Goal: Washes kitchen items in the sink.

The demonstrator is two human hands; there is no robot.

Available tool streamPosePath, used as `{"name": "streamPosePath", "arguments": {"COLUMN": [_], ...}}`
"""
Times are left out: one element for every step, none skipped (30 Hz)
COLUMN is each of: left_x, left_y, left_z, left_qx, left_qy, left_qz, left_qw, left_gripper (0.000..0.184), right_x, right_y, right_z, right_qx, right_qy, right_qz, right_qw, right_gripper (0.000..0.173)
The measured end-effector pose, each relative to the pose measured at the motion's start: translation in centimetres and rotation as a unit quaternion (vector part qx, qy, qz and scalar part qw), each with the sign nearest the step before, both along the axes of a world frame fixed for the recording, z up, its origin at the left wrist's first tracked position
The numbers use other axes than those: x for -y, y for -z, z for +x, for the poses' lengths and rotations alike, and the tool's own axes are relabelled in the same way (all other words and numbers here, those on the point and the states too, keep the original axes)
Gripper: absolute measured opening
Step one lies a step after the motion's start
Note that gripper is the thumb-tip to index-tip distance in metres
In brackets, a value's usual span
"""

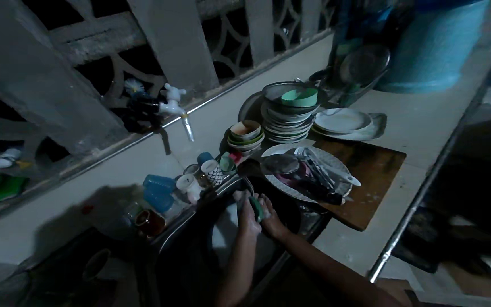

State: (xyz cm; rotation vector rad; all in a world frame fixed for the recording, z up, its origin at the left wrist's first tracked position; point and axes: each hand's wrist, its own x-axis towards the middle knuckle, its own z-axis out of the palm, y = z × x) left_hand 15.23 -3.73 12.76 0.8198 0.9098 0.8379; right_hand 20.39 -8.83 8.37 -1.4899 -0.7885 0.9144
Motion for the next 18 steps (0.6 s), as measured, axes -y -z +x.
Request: {"name": "streamPosePath", "arguments": {"left_x": [0.3,0.6,0.8,0.8,0.5,0.3,0.2,0.3,0.6,0.9,1.1,1.2,1.2,1.4,1.5,1.7,1.8,1.8], "left_y": [0.0,0.0,0.2,0.3,0.2,-0.4,-1.4,-2.4,-3.3,-3.9,-4.2,-4.1,-3.4,-2.5,-1.6,-0.9,-0.3,0.2], "left_z": [0.2,0.4,0.7,0.9,1.2,1.5,1.8,2.2,2.7,3.1,3.4,3.6,3.6,3.4,3.2,2.8,2.3,1.8], "left_qx": [-0.015,-0.032,-0.054,-0.085,-0.139,-0.216,-0.308,-0.378,-0.415,-0.433,-0.437,-0.427,-0.393,-0.347,-0.296,-0.258,-0.241,-0.24], "left_qy": [0.005,0.012,0.024,0.046,0.076,0.117,0.171,0.214,0.239,0.258,0.277,0.296,0.306,0.309,0.308,0.312,0.317,0.324], "left_qz": [0.017,0.041,0.075,0.127,0.204,0.284,0.344,0.379,0.395,0.4,0.398,0.39,0.378,0.358,0.329,0.296,0.273,0.266], "left_qw": [1.0,0.999,0.995,0.987,0.966,0.927,0.87,0.817,0.784,0.765,0.757,0.76,0.78,0.81,0.842,0.865,0.875,0.875], "left_gripper": [0.031,0.03,0.03,0.032,0.033,0.035,0.037,0.039,0.039,0.04,0.041,0.043,0.042,0.039,0.036,0.035,0.034,0.033], "right_x": [0.2,0.6,1.1,1.3,1.3,1.2,1.1,1.2,1.1,1.1,1.1,1.0,1.0,1.0,1.1,1.0,0.9,0.7], "right_y": [-0.6,-1.7,-3.1,-4.3,-5.3,-5.9,-6.6,-7.4,-7.8,-8.1,-8.2,-8.0,-7.7,-7.5,-7.5,-7.6,-8.1,-8.7], "right_z": [0.1,0.3,0.5,0.8,1.2,1.8,2.3,2.9,3.5,4.2,5.1,6.1,7.6,9.1,10.6,11.9,12.9,13.9], "right_qx": [-0.018,-0.045,-0.079,-0.107,-0.12,-0.128,-0.139,-0.147,-0.153,-0.16,-0.175,-0.2,-0.232,-0.263,-0.282,-0.275,-0.245,-0.194], "right_qy": [-0.005,-0.017,-0.023,-0.015,0.008,0.038,0.079,0.115,0.149,0.176,0.204,0.226,0.229,0.224,0.212,0.199,0.188,0.194], "right_qz": [0.014,0.022,0.022,0.015,0.008,-0.002,-0.018,-0.039,-0.053,-0.05,-0.025,0.016,0.059,0.087,0.096,0.087,0.061,0.027], "right_qw": [1.0,0.999,0.996,0.994,0.993,0.991,0.987,0.982,0.975,0.97,0.963,0.953,0.943,0.934,0.931,0.937,0.949,0.961], "right_gripper": [0.069,0.069,0.066,0.059,0.051,0.047,0.045,0.045,0.043,0.039,0.035,0.032,0.033,0.036,0.04,0.043,0.042,0.039]}}
